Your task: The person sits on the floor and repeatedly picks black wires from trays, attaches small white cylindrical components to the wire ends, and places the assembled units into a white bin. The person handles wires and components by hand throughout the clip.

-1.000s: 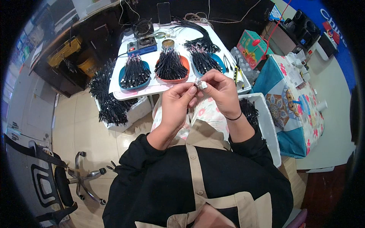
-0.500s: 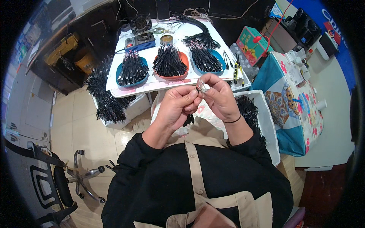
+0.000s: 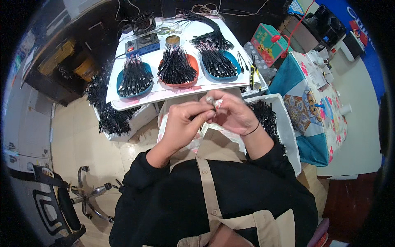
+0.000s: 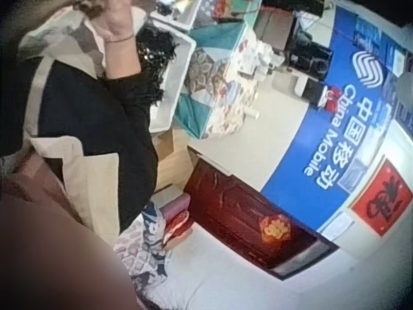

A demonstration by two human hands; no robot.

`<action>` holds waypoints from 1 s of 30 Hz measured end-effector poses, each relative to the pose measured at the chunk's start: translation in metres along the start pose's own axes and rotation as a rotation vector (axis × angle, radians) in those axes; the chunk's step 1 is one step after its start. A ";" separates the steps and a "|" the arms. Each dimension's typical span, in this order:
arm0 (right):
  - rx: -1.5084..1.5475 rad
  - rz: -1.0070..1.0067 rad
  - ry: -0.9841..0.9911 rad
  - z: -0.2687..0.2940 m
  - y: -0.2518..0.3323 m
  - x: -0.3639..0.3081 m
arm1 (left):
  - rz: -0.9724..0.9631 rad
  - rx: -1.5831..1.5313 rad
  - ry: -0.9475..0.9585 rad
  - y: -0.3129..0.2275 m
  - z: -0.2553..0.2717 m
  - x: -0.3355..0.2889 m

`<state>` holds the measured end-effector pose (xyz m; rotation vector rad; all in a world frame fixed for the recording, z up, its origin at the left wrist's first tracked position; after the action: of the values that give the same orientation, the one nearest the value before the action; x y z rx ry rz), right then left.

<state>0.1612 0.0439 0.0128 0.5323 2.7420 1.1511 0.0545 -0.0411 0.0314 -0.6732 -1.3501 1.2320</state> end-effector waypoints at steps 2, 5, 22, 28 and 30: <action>0.204 -0.094 0.011 0.002 -0.015 0.003 | 0.048 -0.148 0.005 0.009 -0.002 0.001; -0.153 -0.024 -0.035 0.032 0.003 0.019 | 0.273 -0.336 -0.032 0.033 0.000 0.002; -1.987 -0.217 -0.827 0.285 0.208 0.241 | 0.543 -0.675 -0.086 0.092 0.013 0.018; -1.833 -0.378 -0.925 0.295 0.203 0.267 | 0.576 -0.674 -0.100 0.089 0.013 0.012; -1.855 -0.324 -0.981 0.297 0.203 0.272 | 0.586 -0.670 -0.102 0.088 0.015 0.011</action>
<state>0.0359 0.4730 -0.0453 0.1695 0.3526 1.8644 0.0155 -0.0100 -0.0437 -1.5794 -1.7346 1.2576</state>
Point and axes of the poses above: each hand's wrist, its own x-axis towards the middle knuckle, its own z-axis out of the back of the hand, y = z × x, the point moved 5 cm from there along x, towards the middle knuckle, and after that the axes turned 4 degrees about z, right-handed, at the moved point
